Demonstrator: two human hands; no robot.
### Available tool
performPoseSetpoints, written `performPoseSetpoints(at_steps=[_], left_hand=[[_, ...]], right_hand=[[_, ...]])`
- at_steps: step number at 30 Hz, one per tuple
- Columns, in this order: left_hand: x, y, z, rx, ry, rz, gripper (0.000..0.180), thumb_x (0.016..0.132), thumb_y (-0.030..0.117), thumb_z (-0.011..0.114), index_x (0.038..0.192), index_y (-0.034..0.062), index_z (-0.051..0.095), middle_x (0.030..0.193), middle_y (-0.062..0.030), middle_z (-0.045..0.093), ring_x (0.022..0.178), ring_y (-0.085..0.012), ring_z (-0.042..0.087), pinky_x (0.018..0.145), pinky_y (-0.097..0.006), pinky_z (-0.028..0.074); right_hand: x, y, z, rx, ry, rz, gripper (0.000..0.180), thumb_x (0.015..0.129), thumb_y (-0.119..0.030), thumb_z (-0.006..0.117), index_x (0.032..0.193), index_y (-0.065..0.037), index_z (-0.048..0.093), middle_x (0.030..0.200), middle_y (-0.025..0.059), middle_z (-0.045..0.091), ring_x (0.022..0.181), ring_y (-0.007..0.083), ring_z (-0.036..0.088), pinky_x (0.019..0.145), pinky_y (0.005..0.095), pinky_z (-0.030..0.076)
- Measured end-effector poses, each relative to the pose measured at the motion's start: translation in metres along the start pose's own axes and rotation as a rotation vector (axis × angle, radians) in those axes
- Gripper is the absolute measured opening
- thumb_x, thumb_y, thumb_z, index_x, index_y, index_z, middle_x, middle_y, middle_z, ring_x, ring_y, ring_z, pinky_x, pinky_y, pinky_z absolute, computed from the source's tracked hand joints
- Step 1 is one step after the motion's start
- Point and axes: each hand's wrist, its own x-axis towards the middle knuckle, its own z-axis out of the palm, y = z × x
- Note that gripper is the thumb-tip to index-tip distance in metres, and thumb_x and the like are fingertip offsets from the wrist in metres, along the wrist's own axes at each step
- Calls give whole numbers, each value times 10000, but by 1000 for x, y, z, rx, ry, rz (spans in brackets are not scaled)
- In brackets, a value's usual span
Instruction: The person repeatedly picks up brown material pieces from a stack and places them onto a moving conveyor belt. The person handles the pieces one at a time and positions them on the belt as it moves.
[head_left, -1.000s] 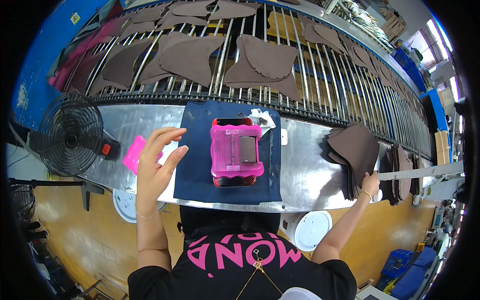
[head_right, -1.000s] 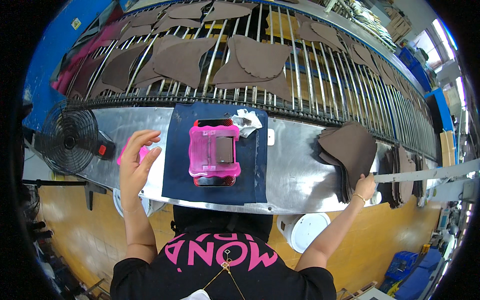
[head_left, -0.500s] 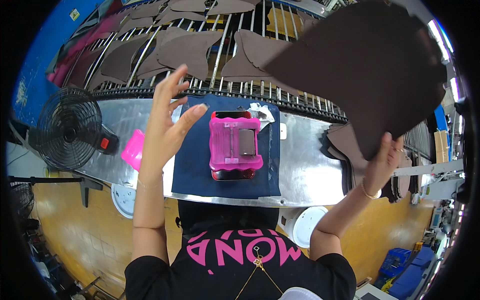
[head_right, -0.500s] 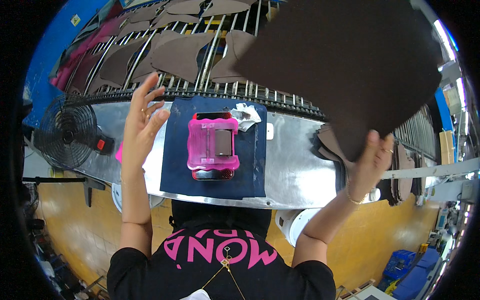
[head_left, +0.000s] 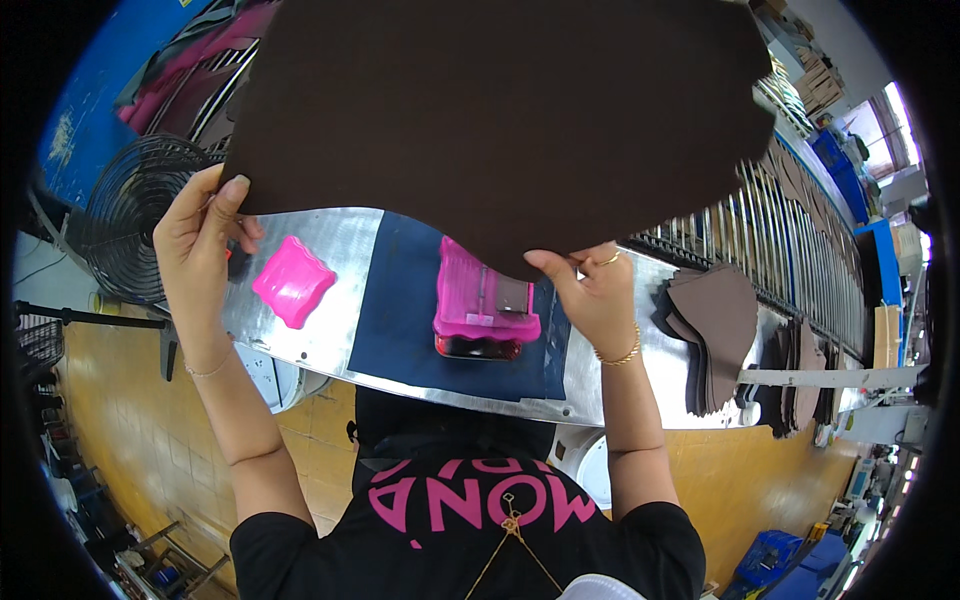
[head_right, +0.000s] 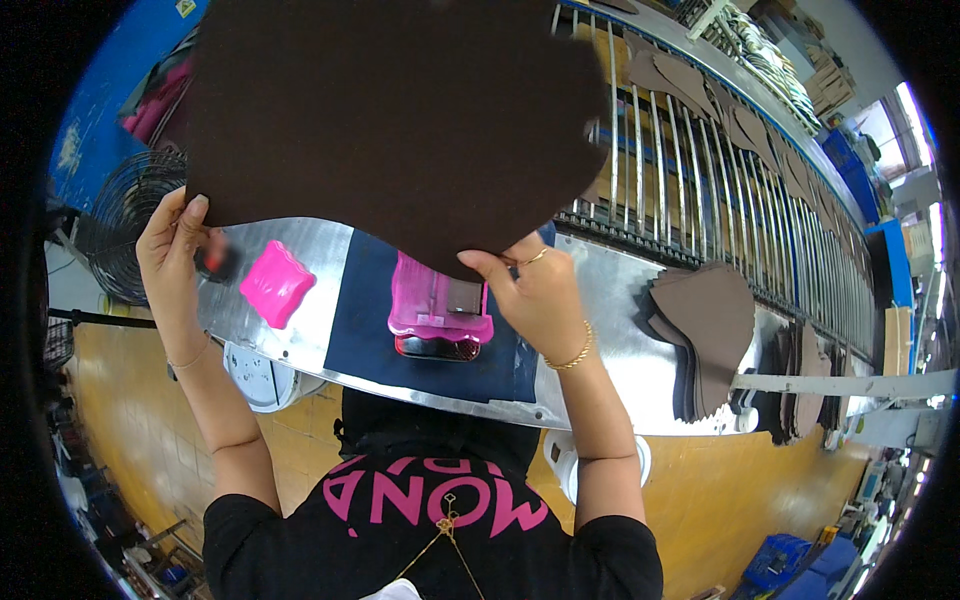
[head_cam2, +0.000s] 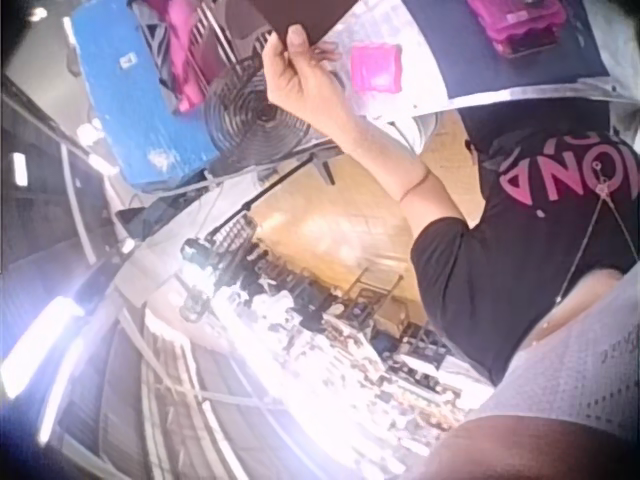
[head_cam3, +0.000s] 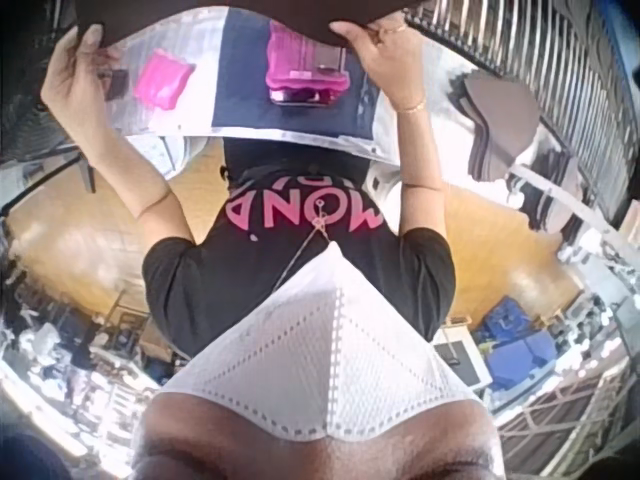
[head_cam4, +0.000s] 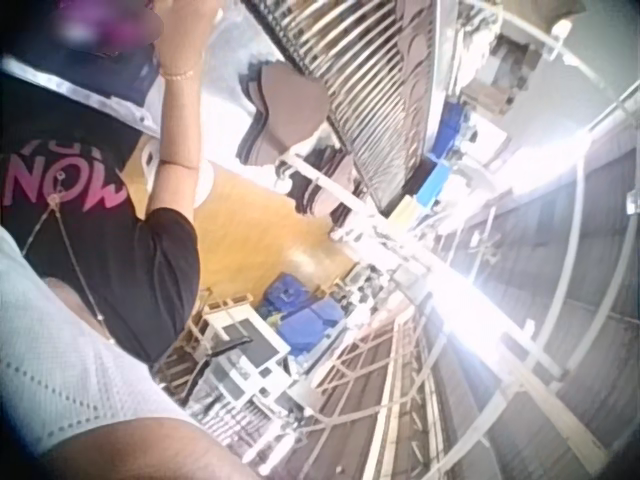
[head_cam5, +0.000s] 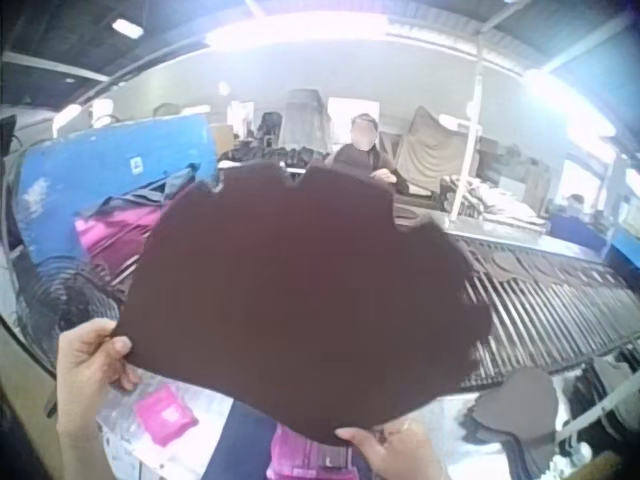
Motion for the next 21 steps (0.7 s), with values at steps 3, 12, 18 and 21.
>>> performPoseSetpoints(at_steps=[3,12,18,21], left_hand=[[0,3,-5,24,-8,-20,193,917,117,653,1065,-4,686,721,-25,644,559,-67,571,496,-189,432],[-25,-18,17,16,-195,-125,77,907,14,627,923,-61,633,730,-16,574,532,-63,555,470,-201,423],[-31,-18,70,200,-493,-133,62,844,-28,644,887,-71,650,695,-80,578,492,-115,567,460,-253,430],[-30,-14,98,282,-582,26,99,805,-11,680,896,-46,659,706,-113,583,549,-204,593,521,-305,455]], right_hand=[[2,-4,7,-92,-2,31,151,807,-151,753,795,-3,723,734,145,691,609,278,655,558,311,488],[-21,19,-20,-241,-70,-226,259,748,-60,725,1001,-60,670,899,98,720,741,258,698,634,302,525],[-71,42,-56,-294,-85,-7,259,740,-21,691,991,-79,668,921,81,723,788,263,700,693,318,531],[-103,55,-74,-402,-8,120,197,799,-3,682,988,-57,672,895,93,718,769,237,686,687,307,516]])
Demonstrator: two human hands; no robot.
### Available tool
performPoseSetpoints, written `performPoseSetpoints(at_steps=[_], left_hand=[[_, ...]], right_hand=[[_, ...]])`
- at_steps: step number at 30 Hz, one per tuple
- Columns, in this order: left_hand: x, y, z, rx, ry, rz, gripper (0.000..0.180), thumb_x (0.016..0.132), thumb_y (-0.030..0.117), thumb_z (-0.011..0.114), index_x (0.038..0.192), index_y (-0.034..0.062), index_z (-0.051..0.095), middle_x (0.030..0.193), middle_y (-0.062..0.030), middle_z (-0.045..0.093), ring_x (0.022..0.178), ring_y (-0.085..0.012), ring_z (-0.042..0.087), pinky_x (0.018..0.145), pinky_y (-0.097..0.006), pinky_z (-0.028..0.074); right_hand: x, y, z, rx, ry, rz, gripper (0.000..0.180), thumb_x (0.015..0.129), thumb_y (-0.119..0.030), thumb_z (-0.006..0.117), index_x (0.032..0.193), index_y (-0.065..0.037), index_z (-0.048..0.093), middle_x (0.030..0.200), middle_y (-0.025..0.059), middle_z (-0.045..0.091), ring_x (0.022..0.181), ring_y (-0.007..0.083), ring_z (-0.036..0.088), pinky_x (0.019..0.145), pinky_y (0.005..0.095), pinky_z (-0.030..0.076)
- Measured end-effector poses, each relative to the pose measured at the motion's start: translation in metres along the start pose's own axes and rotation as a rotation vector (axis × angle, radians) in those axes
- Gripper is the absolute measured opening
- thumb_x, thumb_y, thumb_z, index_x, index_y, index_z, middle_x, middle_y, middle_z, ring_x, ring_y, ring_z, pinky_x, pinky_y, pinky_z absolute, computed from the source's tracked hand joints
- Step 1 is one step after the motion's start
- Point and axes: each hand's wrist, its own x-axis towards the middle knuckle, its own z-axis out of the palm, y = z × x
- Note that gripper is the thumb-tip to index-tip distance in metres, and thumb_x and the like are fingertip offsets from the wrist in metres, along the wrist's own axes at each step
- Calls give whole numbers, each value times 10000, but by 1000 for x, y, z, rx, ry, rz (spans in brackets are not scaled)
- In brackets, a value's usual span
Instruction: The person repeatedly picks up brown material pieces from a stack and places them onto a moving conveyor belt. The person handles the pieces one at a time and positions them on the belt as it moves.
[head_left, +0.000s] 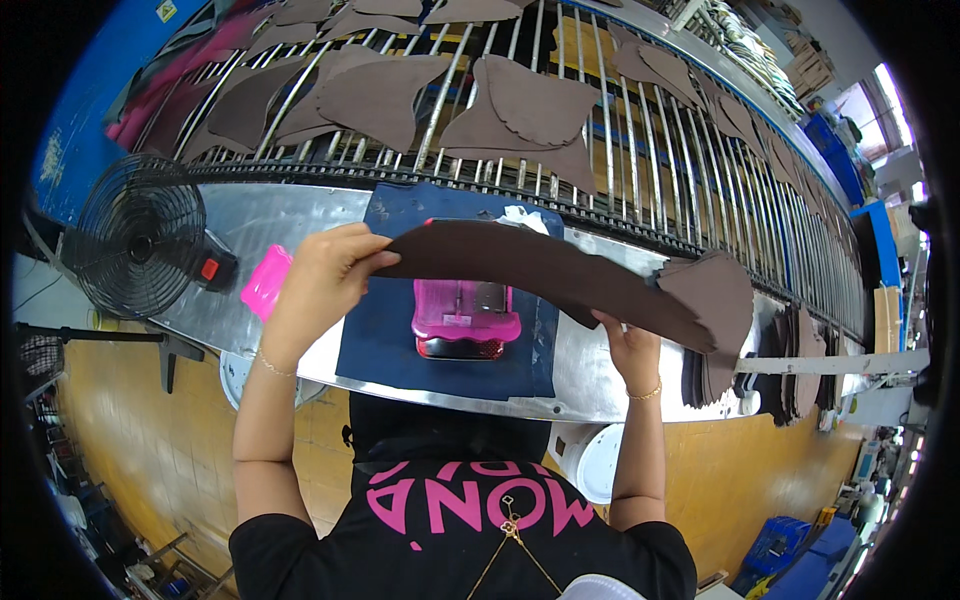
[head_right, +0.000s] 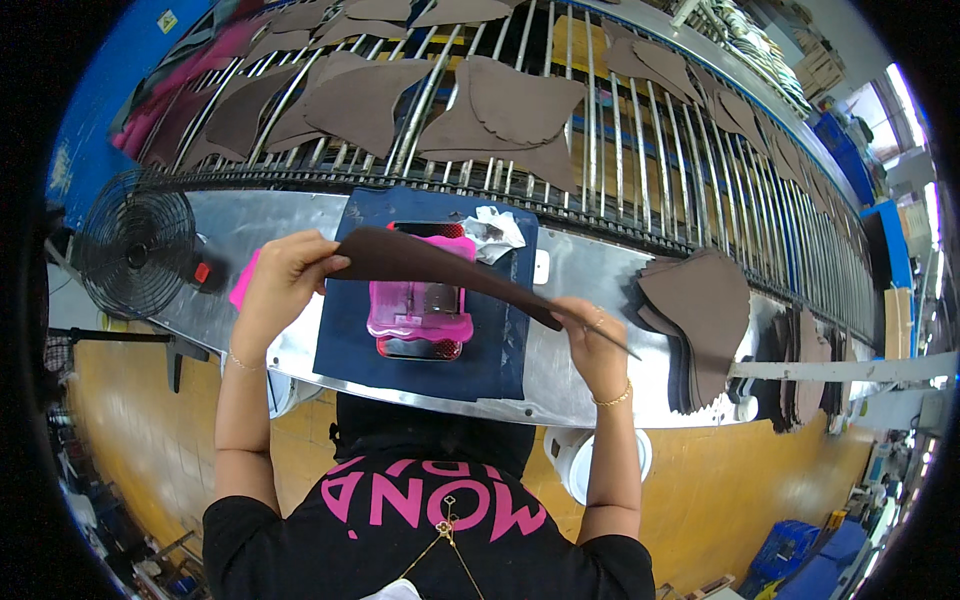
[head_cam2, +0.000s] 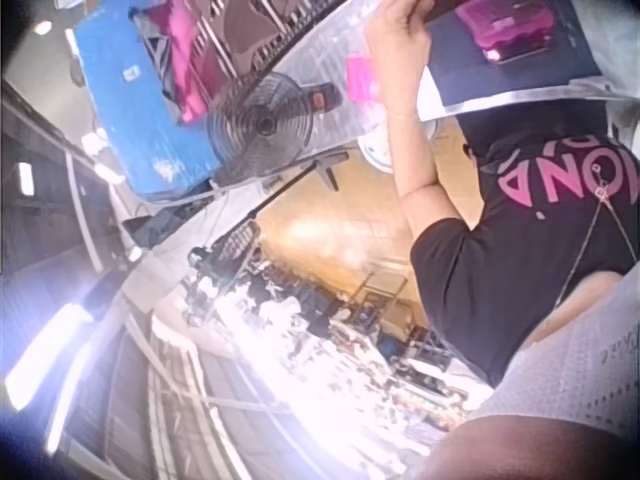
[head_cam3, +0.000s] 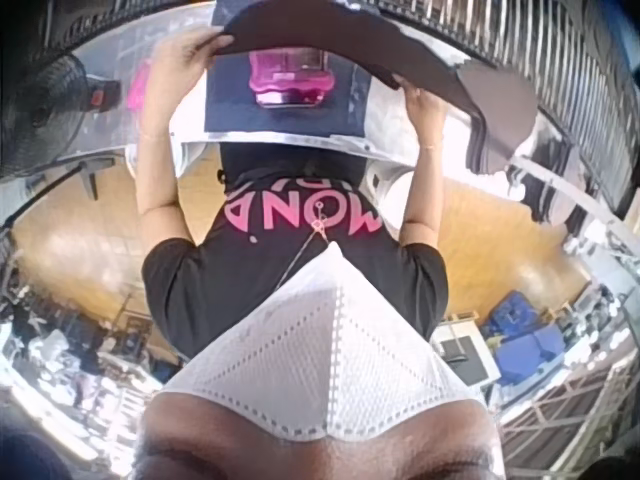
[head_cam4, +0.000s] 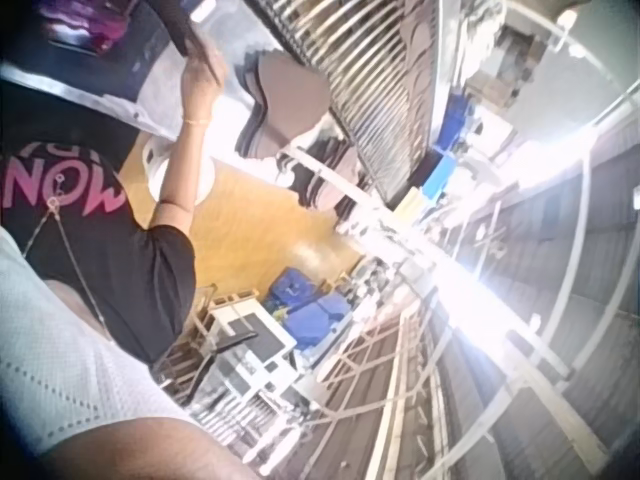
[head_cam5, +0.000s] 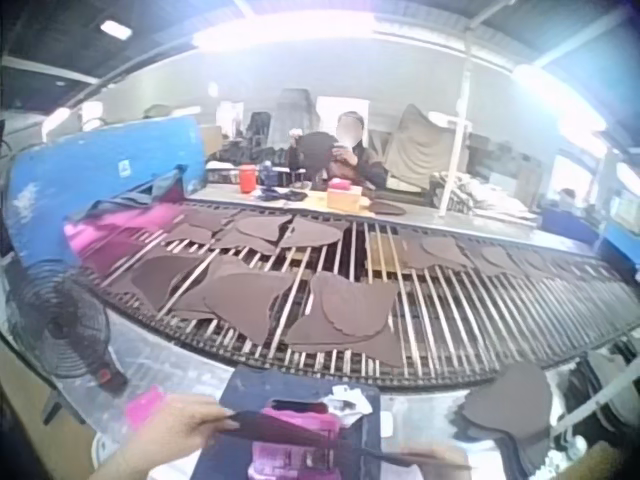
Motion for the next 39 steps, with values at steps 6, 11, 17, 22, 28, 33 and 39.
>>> performPoseSetpoints(at_steps=[6,11,17,22,28,33,39], left_hand=[[28,24,35,112,-91,325,81,771,77,708,844,41,699,783,-68,601,661,-283,613,605,-356,489],[50,48,73,206,-169,608,98,738,183,760,761,106,705,825,-9,553,796,-227,567,631,-344,483],[96,101,93,-219,-353,758,361,757,283,789,976,30,654,853,-75,522,712,-199,552,600,-330,460],[142,154,84,-486,-475,525,331,875,293,715,804,-6,591,527,-21,506,461,-87,499,469,-247,394],[200,94,111,-633,-416,12,233,920,144,619,1065,-39,622,714,-71,643,504,-126,617,482,-230,523],[238,4,118,-883,-229,-187,426,946,11,523,1339,-8,357,1117,-162,593,715,-189,675,575,-254,585],[263,-63,144,-939,-66,-448,536,950,-29,478,1411,46,215,1242,-197,500,818,-293,673,649,-320,617]], right_hand=[[-37,21,-48,140,220,228,99,867,30,637,959,9,667,893,78,664,769,138,617,700,246,479],[-58,21,-110,-45,517,254,89,937,-49,602,958,28,641,784,21,628,722,72,522,675,212,429],[-58,-5,-182,-44,511,327,141,953,-107,615,993,28,615,804,-37,535,736,49,428,648,181,353],[-55,15,-200,-118,375,397,132,954,-94,605,1019,20,617,799,-37,529,731,59,424,655,180,353],[-46,48,-205,-175,646,450,219,945,-142,625,1129,-27,657,937,37,654,852,107,586,793,246,466],[-108,141,-191,-308,598,720,274,923,-207,655,1133,-31,649,1015,81,675,901,165,632,828,298,491],[-147,187,-145,-498,408,979,450,887,-254,682,1252,-13,579,1183,177,587,1064,306,592,920,399,469]])
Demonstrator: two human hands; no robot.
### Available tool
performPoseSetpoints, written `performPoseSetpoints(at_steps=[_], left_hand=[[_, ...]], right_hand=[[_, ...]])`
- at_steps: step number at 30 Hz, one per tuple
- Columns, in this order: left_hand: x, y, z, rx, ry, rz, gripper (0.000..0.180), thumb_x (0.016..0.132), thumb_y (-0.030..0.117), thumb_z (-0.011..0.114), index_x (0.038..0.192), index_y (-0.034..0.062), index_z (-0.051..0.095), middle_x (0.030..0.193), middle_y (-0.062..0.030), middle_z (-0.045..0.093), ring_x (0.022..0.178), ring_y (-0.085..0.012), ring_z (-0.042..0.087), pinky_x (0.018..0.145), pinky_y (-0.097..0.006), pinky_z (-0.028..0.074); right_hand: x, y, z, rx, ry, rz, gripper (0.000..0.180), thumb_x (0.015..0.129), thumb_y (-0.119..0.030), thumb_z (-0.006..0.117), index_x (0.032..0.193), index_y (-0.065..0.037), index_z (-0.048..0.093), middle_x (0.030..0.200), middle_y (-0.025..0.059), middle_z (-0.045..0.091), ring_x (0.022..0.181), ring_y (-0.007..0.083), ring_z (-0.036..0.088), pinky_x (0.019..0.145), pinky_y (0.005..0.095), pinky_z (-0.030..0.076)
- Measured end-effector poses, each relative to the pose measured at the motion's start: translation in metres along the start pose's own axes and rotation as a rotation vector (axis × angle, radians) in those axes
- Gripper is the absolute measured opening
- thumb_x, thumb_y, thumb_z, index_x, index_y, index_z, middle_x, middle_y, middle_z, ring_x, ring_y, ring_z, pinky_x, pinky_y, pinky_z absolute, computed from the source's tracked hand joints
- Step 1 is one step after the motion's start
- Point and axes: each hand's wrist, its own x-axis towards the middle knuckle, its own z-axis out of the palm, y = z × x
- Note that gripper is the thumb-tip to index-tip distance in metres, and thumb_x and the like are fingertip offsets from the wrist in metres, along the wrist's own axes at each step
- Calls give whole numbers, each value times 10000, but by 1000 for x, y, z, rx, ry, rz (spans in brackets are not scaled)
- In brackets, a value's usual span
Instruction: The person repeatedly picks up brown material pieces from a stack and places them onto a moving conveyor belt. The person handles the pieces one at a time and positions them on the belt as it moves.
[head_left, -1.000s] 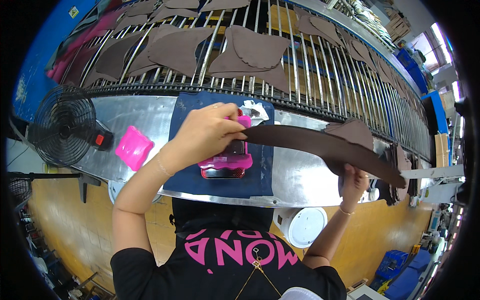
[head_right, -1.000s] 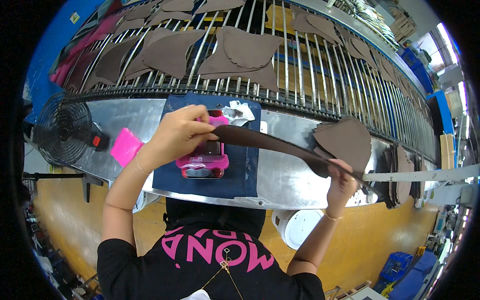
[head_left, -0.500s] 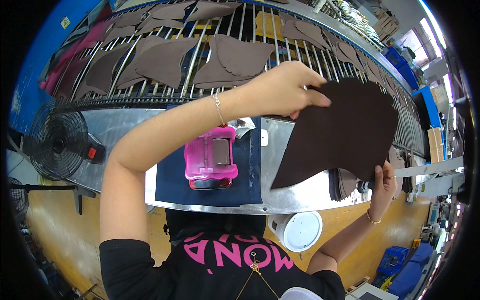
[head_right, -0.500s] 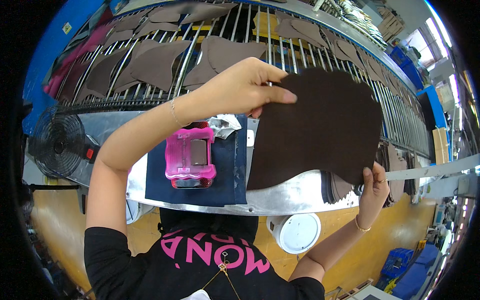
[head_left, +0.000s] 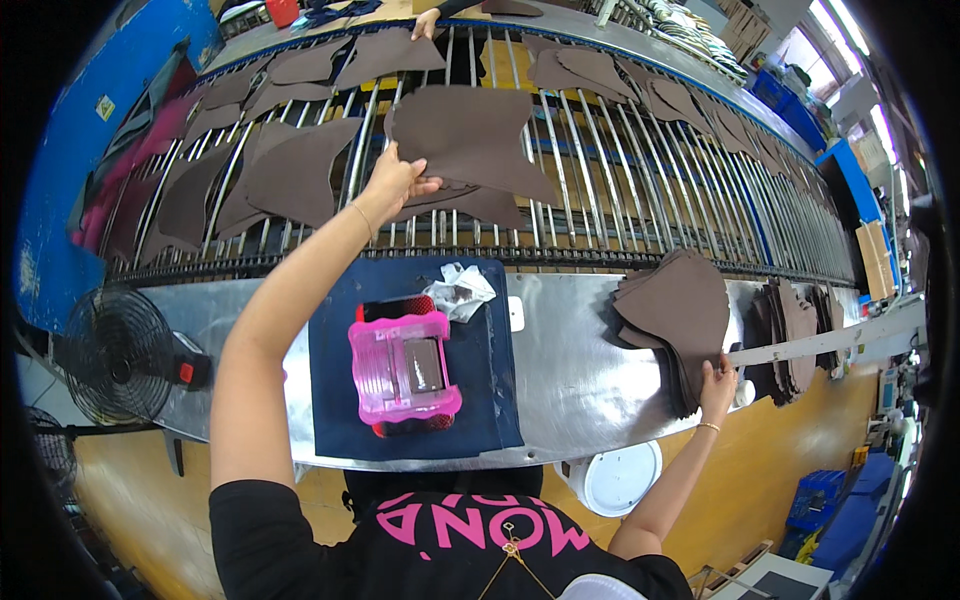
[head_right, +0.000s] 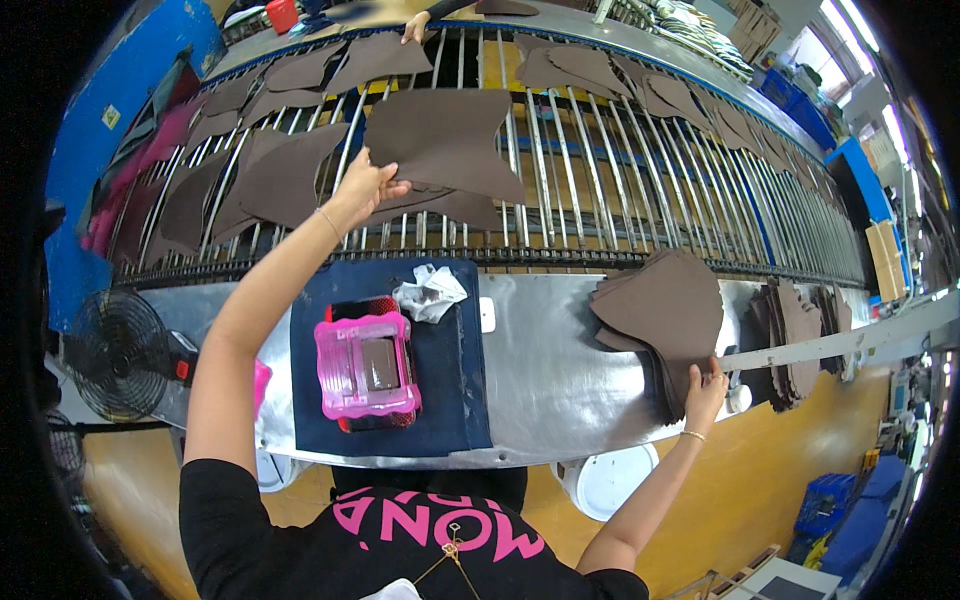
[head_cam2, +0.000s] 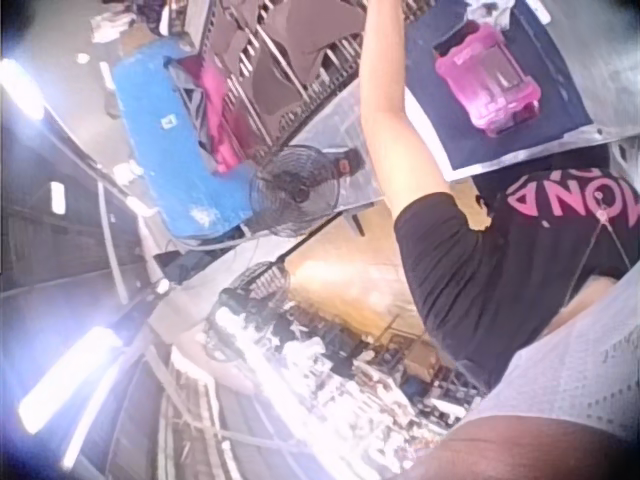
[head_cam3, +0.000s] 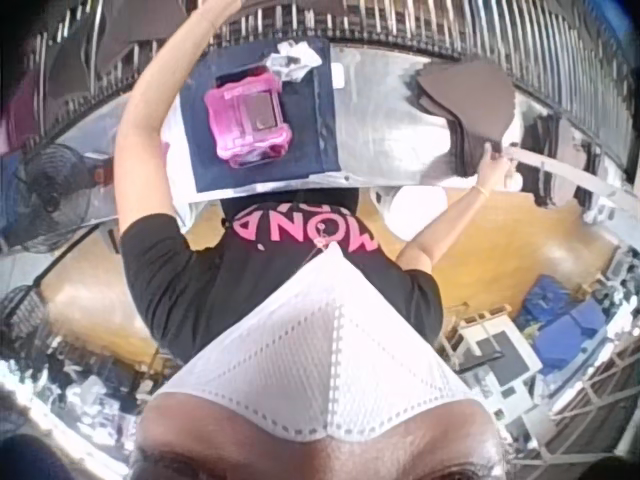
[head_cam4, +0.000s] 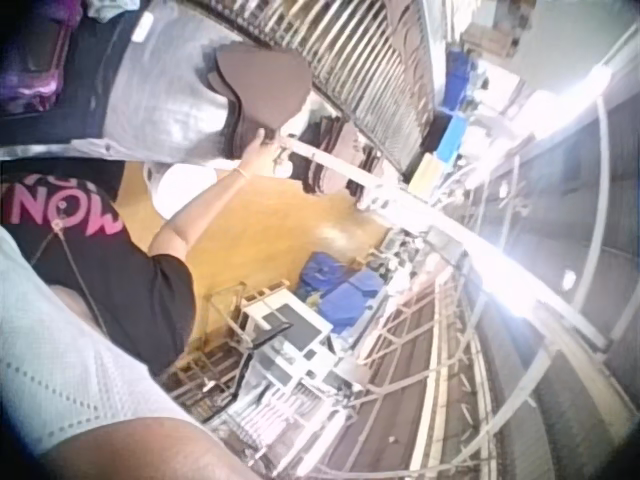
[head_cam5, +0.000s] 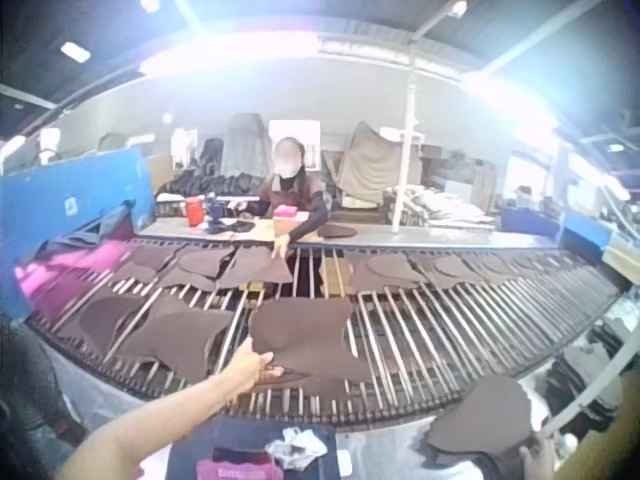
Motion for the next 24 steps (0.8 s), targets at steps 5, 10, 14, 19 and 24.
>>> performPoseSetpoints(at_steps=[5,10,14,19,24], left_hand=[[28,-33,-11,14,9,-68,469,944,-38,479,1356,71,283,1183,-162,535,792,-273,667,637,-312,611],[49,-57,-13,1,23,-85,461,938,-62,442,1355,53,285,1166,-186,540,770,-300,675,605,-346,614],[64,-64,-23,10,30,-134,518,939,-60,444,1397,54,230,1181,-223,518,760,-326,679,592,-364,615],[58,-60,-41,145,152,-98,615,941,143,582,1434,64,224,1202,-208,510,710,-261,650,573,-350,594],[17,-22,-47,297,134,-46,633,928,300,629,1421,77,300,1175,-171,519,657,-172,583,546,-315,558]], right_hand=[[0,12,18,-137,39,33,506,853,-301,718,1239,2,597,1167,175,582,1064,336,573,943,400,449],[-3,-22,4,-213,-12,278,581,784,-379,771,1251,-78,603,1166,120,585,1079,315,570,934,442,446],[0,-24,5,-267,4,336,603,750,-407,792,1252,-135,598,1148,83,593,1082,297,571,915,479,443],[2,-12,10,-268,105,162,568,785,-348,768,1255,-93,573,1110,158,601,1056,339,577,915,455,451],[-9,-8,-6,-79,20,28,409,910,-176,633,1267,-10,519,774,235,647,688,367,669,578,425,521]])
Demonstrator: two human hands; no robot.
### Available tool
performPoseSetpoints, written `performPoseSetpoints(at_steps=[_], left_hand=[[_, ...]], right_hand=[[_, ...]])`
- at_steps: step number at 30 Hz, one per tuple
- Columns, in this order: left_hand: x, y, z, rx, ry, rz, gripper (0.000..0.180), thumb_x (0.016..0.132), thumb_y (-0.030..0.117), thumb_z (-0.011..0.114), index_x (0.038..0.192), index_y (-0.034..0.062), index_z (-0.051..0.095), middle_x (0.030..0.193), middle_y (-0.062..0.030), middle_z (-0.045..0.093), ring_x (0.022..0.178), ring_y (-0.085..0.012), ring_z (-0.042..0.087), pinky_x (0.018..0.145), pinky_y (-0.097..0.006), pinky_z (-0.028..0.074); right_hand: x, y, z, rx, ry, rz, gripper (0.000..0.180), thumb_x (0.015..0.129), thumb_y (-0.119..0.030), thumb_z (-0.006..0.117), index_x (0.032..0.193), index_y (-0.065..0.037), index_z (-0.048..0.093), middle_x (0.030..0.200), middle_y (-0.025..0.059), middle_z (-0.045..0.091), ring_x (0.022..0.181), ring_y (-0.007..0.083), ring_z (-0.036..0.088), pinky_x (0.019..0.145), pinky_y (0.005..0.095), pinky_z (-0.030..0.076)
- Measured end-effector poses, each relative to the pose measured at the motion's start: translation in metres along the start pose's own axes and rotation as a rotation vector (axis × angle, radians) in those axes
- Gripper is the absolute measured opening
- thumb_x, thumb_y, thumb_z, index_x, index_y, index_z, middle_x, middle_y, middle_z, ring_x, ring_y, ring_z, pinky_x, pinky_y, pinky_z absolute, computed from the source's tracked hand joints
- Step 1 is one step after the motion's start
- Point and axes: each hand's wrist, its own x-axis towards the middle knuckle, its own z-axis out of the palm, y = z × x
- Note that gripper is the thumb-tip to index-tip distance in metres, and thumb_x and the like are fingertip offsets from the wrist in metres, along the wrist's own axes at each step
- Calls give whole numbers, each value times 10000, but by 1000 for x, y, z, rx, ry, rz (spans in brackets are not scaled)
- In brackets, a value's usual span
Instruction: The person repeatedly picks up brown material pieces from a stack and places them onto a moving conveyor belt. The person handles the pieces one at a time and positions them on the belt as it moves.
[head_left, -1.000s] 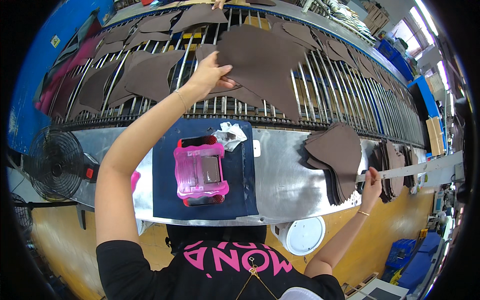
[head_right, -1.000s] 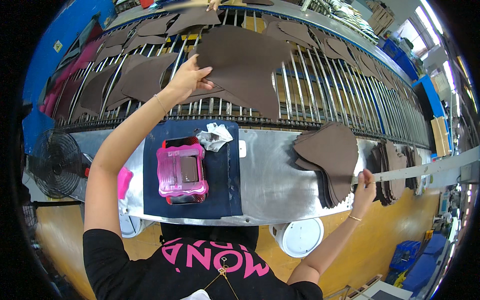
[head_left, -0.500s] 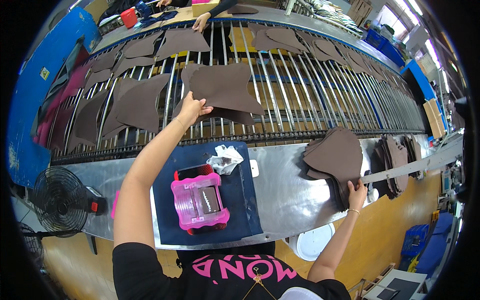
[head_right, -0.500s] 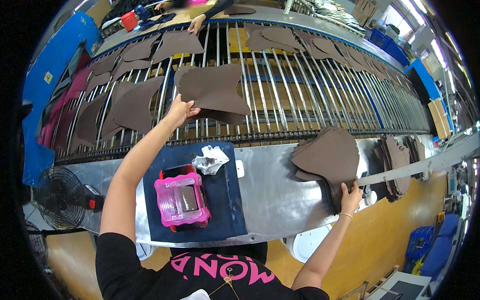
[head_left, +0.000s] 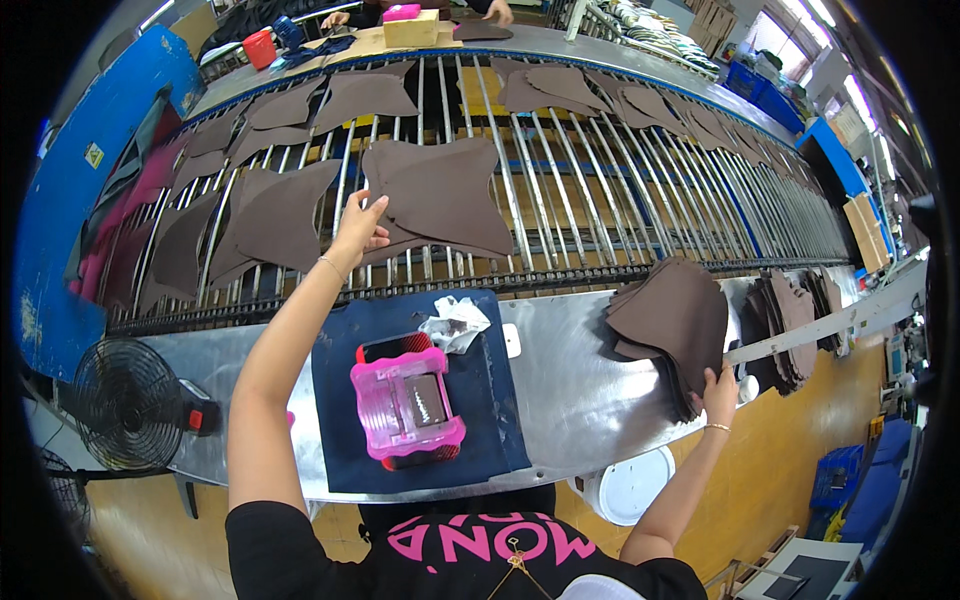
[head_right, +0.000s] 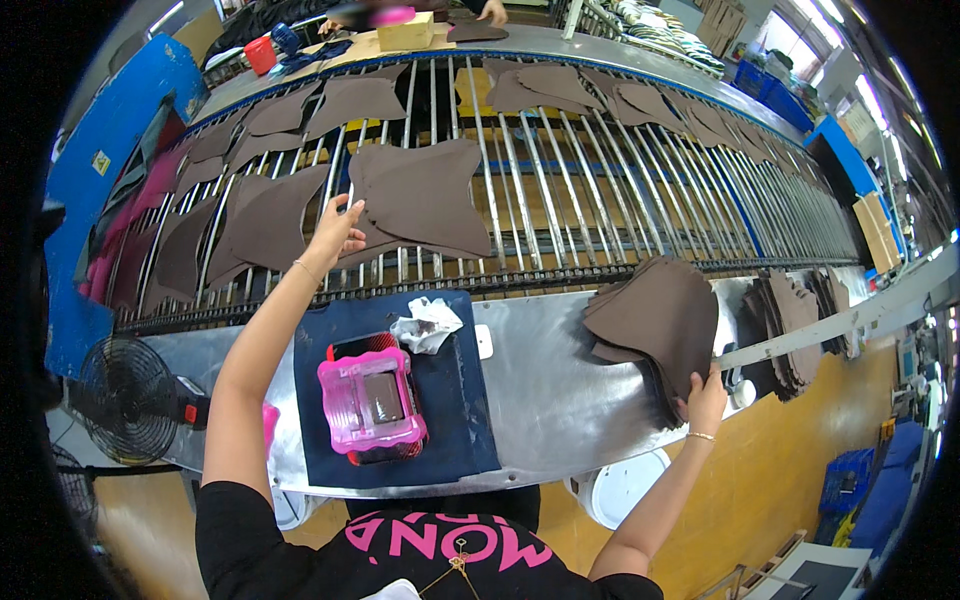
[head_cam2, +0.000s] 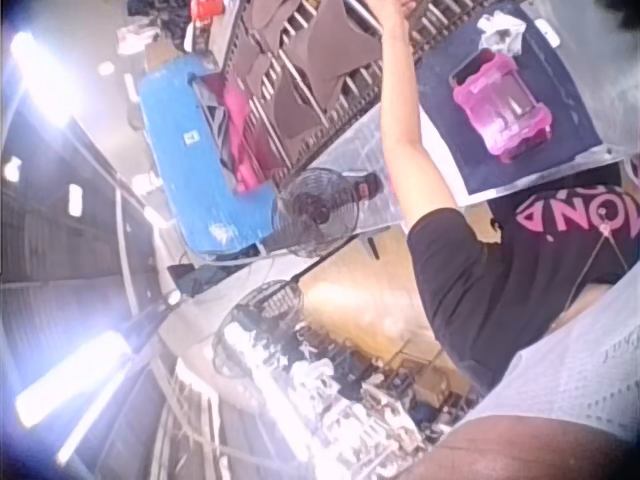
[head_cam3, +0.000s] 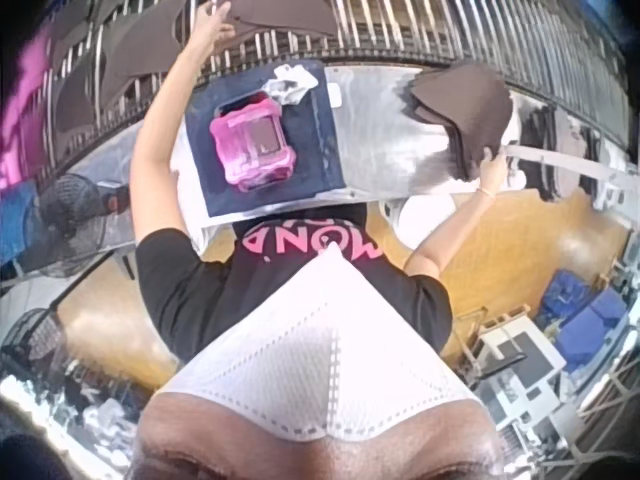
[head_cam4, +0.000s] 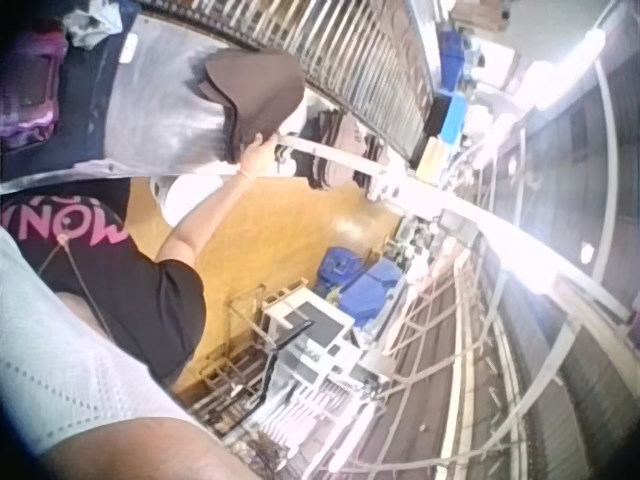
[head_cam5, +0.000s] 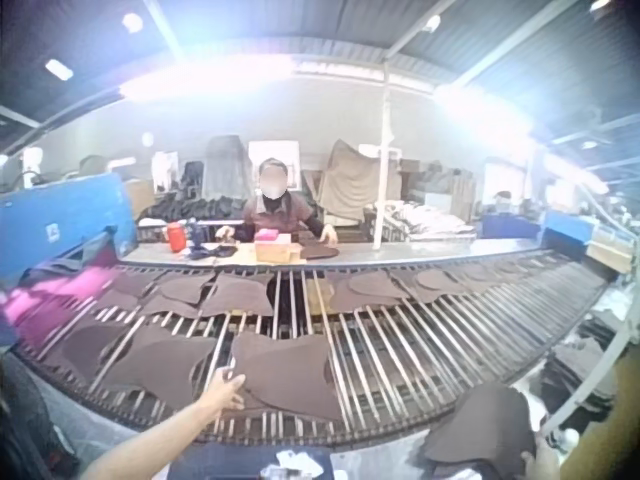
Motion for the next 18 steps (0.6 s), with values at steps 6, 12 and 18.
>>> performPoseSetpoints(at_steps=[6,12,18], left_hand=[[-97,56,-6,79,-316,100,455,936,271,628,1310,40,510,1107,-84,539,837,-134,618,693,-266,547],[-186,61,14,422,-199,840,585,895,245,686,1380,12,457,1291,-130,529,972,-181,640,816,-288,538],[-270,104,-72,135,-166,455,230,945,166,605,1066,-29,596,638,-71,618,533,-120,619,447,-236,496]], right_hand=[[-35,-124,-87,329,31,-52,262,1012,-163,482,1225,-18,528,746,141,633,580,163,674,418,275,465],[-76,-227,-85,1165,-125,-340,249,1005,-162,503,1188,2,461,937,124,647,592,186,668,432,223,519],[-124,-299,-41,1191,-411,-673,278,937,-129,607,1153,12,504,969,133,664,734,183,667,636,264,550]])
